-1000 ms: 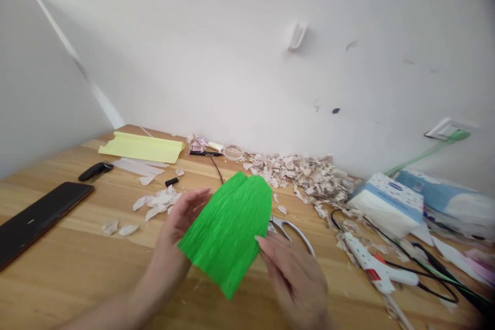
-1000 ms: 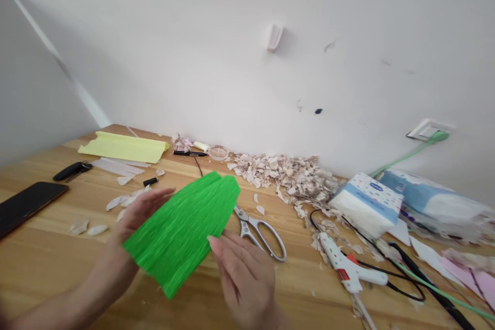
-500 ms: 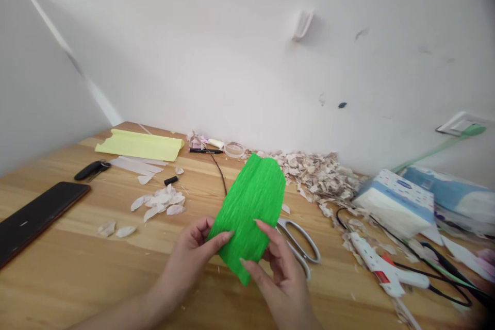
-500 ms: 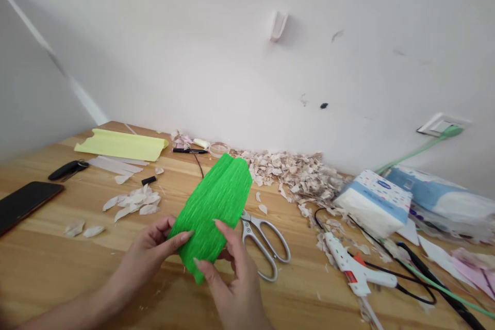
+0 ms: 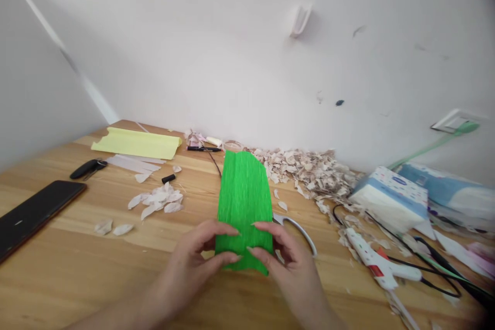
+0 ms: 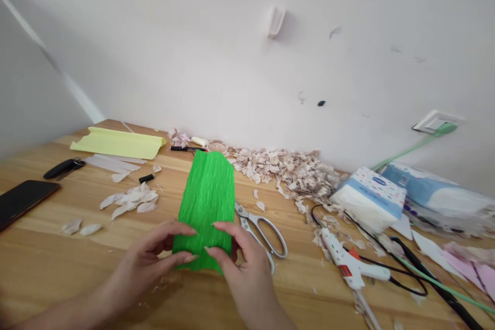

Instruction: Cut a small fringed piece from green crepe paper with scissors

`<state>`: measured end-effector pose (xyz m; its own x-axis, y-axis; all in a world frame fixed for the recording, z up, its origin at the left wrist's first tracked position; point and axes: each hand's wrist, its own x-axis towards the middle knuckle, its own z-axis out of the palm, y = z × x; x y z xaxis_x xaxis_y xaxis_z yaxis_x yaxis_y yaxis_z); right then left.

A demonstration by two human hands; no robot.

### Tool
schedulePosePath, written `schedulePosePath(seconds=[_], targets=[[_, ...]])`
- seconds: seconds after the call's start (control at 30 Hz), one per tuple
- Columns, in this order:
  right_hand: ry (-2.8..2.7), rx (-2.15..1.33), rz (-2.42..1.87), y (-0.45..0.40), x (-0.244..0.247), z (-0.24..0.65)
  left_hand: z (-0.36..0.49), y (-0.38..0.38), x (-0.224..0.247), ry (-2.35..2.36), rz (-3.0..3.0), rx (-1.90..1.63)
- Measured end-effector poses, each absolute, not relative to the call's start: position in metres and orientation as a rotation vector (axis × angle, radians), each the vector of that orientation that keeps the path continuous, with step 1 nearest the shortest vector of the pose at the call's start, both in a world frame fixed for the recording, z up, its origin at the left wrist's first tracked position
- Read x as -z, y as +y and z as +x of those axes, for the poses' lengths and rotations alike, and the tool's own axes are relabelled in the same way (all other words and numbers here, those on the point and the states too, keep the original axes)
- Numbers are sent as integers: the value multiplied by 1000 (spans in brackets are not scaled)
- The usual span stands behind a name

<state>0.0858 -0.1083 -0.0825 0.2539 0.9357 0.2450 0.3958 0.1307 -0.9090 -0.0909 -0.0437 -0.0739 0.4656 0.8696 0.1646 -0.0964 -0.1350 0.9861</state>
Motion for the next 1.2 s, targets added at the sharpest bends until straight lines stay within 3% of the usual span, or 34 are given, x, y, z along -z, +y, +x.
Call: schedulePosePath(seconds=[0.17, 0.4, 0.63, 1.2], targets=[[-1417, -623, -1439, -110, 82, 89, -89, -42, 76, 779, 1365, -1037], [-1485, -344, -1429, -111, 73, 90, -91, -43, 74, 843, 1340, -1022], [-1469, -620, -1384, -111, 70, 86, -90, -40, 65, 827, 1131, -995], [-1547, -361, -1358, -115, 60, 83, -89, -48, 67, 862, 1125, -944]])
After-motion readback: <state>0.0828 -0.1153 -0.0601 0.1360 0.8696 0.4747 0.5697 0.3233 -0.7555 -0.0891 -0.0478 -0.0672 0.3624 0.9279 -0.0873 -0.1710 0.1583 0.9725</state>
